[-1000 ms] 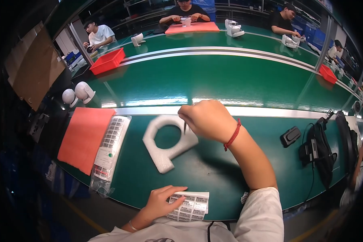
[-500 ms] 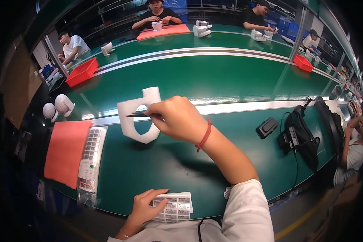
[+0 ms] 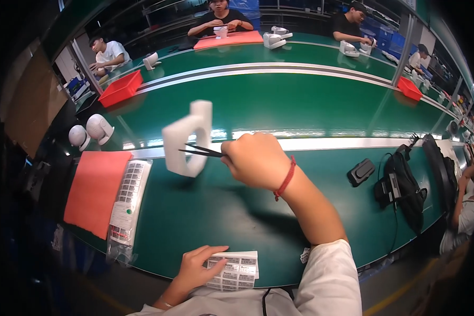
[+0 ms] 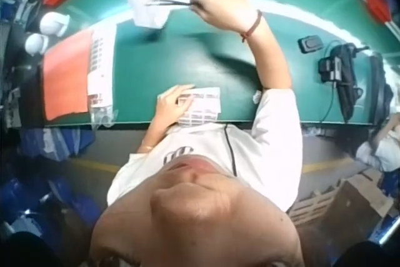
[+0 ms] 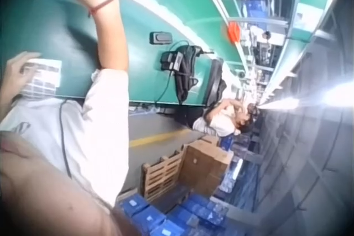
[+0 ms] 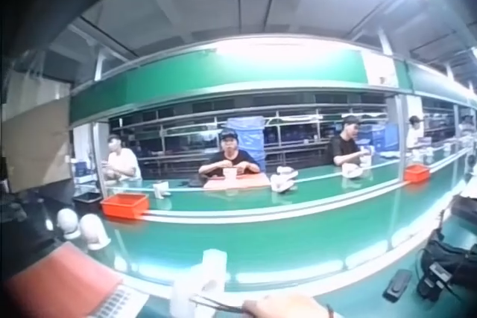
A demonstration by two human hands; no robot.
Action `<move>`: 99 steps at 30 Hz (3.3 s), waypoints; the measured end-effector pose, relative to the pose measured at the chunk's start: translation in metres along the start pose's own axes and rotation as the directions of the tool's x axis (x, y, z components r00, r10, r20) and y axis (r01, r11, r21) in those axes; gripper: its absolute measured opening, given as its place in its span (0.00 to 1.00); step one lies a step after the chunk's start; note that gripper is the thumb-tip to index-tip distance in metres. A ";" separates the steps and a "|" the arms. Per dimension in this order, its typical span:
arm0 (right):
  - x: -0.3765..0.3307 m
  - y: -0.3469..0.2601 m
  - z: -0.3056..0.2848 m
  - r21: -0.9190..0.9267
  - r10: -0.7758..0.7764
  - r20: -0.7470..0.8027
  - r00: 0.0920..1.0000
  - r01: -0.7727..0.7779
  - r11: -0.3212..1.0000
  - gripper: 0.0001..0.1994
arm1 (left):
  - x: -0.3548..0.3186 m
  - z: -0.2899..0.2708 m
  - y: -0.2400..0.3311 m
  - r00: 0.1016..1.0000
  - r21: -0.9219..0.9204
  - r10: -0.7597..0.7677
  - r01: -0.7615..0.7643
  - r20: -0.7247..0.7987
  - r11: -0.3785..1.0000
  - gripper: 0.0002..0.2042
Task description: Applying technical specification and regulatory labels to the base of security camera housings on an assembly line.
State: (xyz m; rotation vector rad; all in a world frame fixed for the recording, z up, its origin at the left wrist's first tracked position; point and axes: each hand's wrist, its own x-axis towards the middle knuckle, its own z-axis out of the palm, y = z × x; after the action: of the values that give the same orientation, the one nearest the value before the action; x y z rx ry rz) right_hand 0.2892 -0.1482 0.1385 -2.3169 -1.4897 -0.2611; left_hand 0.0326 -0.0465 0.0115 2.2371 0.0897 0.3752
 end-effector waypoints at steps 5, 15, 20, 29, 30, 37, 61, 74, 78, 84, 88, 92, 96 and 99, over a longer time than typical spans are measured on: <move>0.010 -0.007 0.006 0.383 0.004 -0.334 0.943 0.131 0.915 0.09 | -0.001 0.000 -0.001 1.000 -0.010 -0.010 0.010 0.008 1.000 0.14; 0.006 -0.003 0.008 0.181 0.007 -0.085 0.996 0.008 0.983 0.13 | -0.001 -0.001 0.000 1.000 0.004 -0.007 0.007 0.010 1.000 0.13; 0.007 -0.011 0.000 0.411 0.009 -0.300 0.954 0.121 0.904 0.11 | -0.001 -0.001 -0.001 1.000 0.016 -0.003 0.003 0.009 1.000 0.13; -0.010 -0.033 -0.015 0.263 -0.239 -0.220 0.946 0.293 0.919 0.12 | -0.010 0.001 -0.004 0.974 -0.128 -0.035 0.006 -0.224 0.992 0.23; -0.012 -0.036 -0.017 0.263 -0.274 -0.281 0.920 0.348 0.900 0.14 | -0.012 -0.001 -0.004 0.953 -0.138 -0.033 -0.009 -0.301 0.990 0.24; -0.022 -0.057 -0.009 0.310 -0.438 -0.192 0.878 0.478 0.822 0.13 | -0.010 -0.037 0.005 0.917 -0.073 0.061 -0.097 -0.395 0.993 0.21; 0.004 -0.040 0.054 0.545 -0.477 0.322 0.818 0.252 0.800 0.12 | 0.003 -0.021 0.001 0.995 0.201 -0.102 0.098 0.010 0.975 0.25; 0.014 -0.024 0.010 0.822 -0.003 -0.175 0.985 0.148 0.550 0.16 | -0.019 -0.031 -0.021 0.954 -0.201 -0.225 0.185 -0.200 0.962 0.27; 0.054 -0.051 0.039 0.539 -0.182 -0.179 0.967 0.252 0.804 0.16 | -0.033 -0.043 -0.031 0.911 -0.298 -0.163 0.047 -0.379 0.953 0.17; 0.184 -0.107 0.161 0.094 -0.417 0.157 0.895 0.407 0.909 0.12 | -0.042 -0.047 -0.037 0.947 -0.366 -0.161 0.050 -0.278 0.929 0.12; 0.272 -0.149 0.238 -0.069 -0.221 0.243 0.944 0.244 0.967 0.19 | -0.040 -0.049 -0.041 0.935 -0.360 -0.155 0.031 -0.320 0.933 0.11; 0.322 -0.156 0.281 -0.032 -0.149 0.134 0.980 0.155 0.987 0.20 | -0.039 -0.053 -0.042 0.920 -0.410 -0.185 0.030 -0.346 0.912 0.12; 0.345 -0.150 0.300 -0.056 -0.064 0.175 0.983 0.074 0.996 0.20 | -0.041 -0.058 -0.042 0.946 -0.450 -0.265 0.158 -0.185 0.879 0.13; 0.345 -0.146 0.303 -0.062 -0.048 0.168 0.985 0.060 0.996 0.16 | -0.040 -0.059 -0.041 0.947 -0.460 -0.273 0.169 -0.169 0.871 0.13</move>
State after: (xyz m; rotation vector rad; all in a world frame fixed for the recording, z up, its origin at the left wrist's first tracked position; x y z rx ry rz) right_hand 0.2896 0.3169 0.0128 -2.4046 -1.6489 -0.1367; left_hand -0.0208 0.0164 0.0056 1.7045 0.3489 0.4736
